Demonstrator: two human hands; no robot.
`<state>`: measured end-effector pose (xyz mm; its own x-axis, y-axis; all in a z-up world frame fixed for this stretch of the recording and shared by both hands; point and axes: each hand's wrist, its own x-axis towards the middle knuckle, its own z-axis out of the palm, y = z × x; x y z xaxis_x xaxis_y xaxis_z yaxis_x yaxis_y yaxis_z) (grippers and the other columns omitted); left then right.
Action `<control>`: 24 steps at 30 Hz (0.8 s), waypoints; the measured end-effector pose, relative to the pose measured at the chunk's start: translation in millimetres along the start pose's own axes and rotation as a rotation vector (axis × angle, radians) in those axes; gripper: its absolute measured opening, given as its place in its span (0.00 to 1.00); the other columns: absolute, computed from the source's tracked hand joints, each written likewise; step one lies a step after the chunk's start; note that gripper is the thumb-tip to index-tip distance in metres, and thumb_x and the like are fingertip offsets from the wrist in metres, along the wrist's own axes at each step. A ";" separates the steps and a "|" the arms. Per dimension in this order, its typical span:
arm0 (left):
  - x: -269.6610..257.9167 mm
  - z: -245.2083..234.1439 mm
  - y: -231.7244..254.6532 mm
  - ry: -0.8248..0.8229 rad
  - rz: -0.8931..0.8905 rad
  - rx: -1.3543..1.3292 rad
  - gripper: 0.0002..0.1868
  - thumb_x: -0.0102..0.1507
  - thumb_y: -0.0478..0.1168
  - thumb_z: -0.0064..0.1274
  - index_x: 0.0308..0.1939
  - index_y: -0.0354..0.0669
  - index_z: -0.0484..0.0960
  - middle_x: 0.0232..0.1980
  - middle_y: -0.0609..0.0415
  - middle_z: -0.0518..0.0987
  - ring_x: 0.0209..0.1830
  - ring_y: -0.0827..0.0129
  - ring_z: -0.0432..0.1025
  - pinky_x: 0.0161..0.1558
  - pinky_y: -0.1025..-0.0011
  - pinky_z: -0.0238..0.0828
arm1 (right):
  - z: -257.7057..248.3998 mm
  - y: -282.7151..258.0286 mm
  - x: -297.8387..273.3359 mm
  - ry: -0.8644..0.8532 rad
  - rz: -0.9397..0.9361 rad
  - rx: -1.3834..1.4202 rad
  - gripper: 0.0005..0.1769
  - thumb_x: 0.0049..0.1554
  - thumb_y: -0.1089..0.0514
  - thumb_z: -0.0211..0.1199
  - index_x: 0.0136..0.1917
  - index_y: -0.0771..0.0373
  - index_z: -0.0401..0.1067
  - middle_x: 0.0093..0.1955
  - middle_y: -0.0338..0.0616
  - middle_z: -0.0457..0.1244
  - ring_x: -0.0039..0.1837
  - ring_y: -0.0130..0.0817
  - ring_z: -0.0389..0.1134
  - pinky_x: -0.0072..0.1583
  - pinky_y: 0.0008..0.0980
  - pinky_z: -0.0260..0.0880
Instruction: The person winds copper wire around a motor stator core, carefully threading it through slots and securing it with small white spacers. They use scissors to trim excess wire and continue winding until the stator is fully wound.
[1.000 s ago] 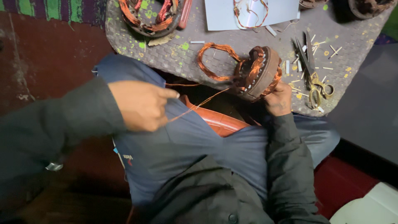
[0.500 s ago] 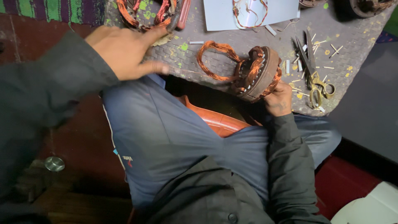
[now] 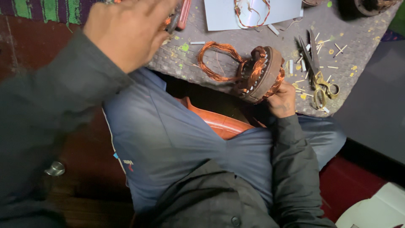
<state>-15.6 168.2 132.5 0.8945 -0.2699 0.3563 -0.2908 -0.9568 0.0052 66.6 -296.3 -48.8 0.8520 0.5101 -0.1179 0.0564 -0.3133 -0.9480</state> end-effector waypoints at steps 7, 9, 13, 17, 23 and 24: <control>-10.8 28.1 -25.9 -0.146 -0.175 -0.081 0.12 0.68 0.50 0.64 0.46 0.47 0.86 0.33 0.53 0.81 0.28 0.60 0.75 0.29 0.65 0.71 | 4.3 -10.9 2.2 -0.008 0.013 -0.006 0.08 0.57 0.66 0.69 0.50 0.71 0.78 0.54 0.43 0.69 0.55 0.27 0.69 0.57 0.28 0.70; -16.0 35.3 -34.9 -0.145 -0.133 -0.087 0.11 0.71 0.50 0.63 0.46 0.47 0.87 0.33 0.53 0.80 0.27 0.60 0.75 0.28 0.65 0.70 | 5.1 -13.4 2.1 -0.006 -0.002 0.049 0.08 0.57 0.66 0.68 0.51 0.71 0.77 0.56 0.42 0.68 0.56 0.27 0.69 0.58 0.28 0.70; -19.7 36.0 -45.3 -0.118 0.014 -0.170 0.08 0.72 0.47 0.62 0.47 0.48 0.87 0.34 0.54 0.81 0.30 0.62 0.75 0.31 0.65 0.71 | 6.6 -15.5 1.8 -0.007 0.004 0.053 0.08 0.57 0.66 0.68 0.50 0.72 0.77 0.57 0.43 0.68 0.57 0.27 0.68 0.58 0.28 0.70; -10.1 15.5 -31.8 -0.004 0.163 -0.374 0.07 0.66 0.39 0.64 0.43 0.42 0.84 0.36 0.51 0.80 0.36 0.59 0.76 0.38 0.64 0.73 | 6.3 -16.5 1.1 0.001 0.037 0.019 0.07 0.57 0.65 0.68 0.48 0.71 0.78 0.54 0.43 0.68 0.54 0.27 0.68 0.56 0.28 0.70; -15.6 -14.4 76.9 0.334 0.127 -0.631 0.13 0.60 0.27 0.61 0.49 0.36 0.82 0.49 0.48 0.82 0.50 0.56 0.79 0.52 0.63 0.74 | 6.5 -29.1 4.1 -0.018 -0.030 -0.062 0.09 0.56 0.64 0.69 0.50 0.70 0.77 0.56 0.44 0.69 0.57 0.29 0.69 0.59 0.30 0.69; -16.4 -16.6 109.8 0.393 -0.034 -0.647 0.12 0.64 0.27 0.62 0.51 0.36 0.82 0.52 0.49 0.82 0.54 0.59 0.78 0.57 0.63 0.75 | 7.8 -30.0 4.8 -0.011 -0.026 -0.086 0.09 0.56 0.64 0.69 0.50 0.69 0.77 0.55 0.44 0.69 0.56 0.29 0.69 0.58 0.30 0.69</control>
<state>-67.8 69.4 142.7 0.7552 -0.0667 0.6521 -0.5143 -0.6771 0.5263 64.9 -278.2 -23.2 0.8438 0.5278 -0.0974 0.1233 -0.3672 -0.9219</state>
